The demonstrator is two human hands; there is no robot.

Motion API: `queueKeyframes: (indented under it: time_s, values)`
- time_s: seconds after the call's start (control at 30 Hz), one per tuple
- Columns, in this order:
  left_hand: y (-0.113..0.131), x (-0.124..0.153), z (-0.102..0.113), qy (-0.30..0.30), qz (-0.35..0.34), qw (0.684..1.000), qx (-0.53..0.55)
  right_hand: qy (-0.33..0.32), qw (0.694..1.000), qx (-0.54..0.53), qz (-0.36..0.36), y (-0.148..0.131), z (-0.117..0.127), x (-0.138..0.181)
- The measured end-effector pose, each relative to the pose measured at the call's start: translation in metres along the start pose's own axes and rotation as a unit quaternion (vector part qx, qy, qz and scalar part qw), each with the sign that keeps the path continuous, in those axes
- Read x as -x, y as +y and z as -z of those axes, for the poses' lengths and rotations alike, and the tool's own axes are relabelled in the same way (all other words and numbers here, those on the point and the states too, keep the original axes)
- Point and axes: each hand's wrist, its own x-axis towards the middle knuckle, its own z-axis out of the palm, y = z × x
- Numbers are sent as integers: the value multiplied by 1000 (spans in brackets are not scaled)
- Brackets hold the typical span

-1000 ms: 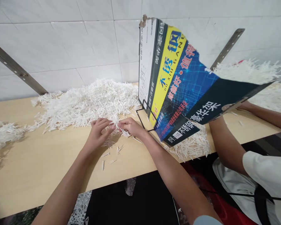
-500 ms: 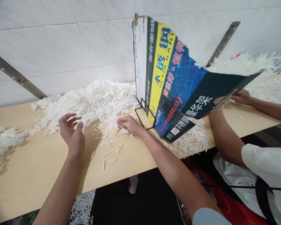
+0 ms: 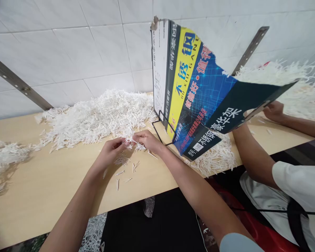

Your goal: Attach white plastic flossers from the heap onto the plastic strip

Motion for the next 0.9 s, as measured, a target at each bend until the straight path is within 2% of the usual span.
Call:
queueKeyframes:
  time_s: [0.13, 0.27, 0.33, 0.47, 0.5, 0.57, 0.63, 0.7, 0.8, 0.9]
  values:
    - [4, 0, 9, -26, 26, 999, 24, 38, 999, -27, -11, 4, -1, -1]
    - [2, -1, 7, 25, 20, 996, 83, 60, 997, -44, -16, 6, -3, -1]
    - [1, 0, 4, 61, -3, 992, 115, 68, 997, -45, -11, 5, -4, -1]
    - [1, 5, 5, 66, -72, 974, 202, 102, 992, -62, -27, 5, -4, -1]
    - [0, 7, 8, 87, -98, 963, 236, 123, 989, -77, -37, 6, -4, -2]
    - [-2, 9, 17, 167, -151, 935, 272, 149, 982, -100, -59, 6, -2, -3]
    - [-3, 9, 22, 250, -183, 927, 210, 139, 982, -100, -76, 7, -1, -4]
    - [-3, 5, 20, 269, -199, 940, 71, 111, 987, -85, -74, 7, -1, -4]
    - [0, -1, 2, 209, -169, 958, -96, 87, 993, -69, -39, 5, -2, -2]
    - [4, -5, -18, 149, -87, 979, -108, 72, 996, -54, -3, 2, -4, 0]
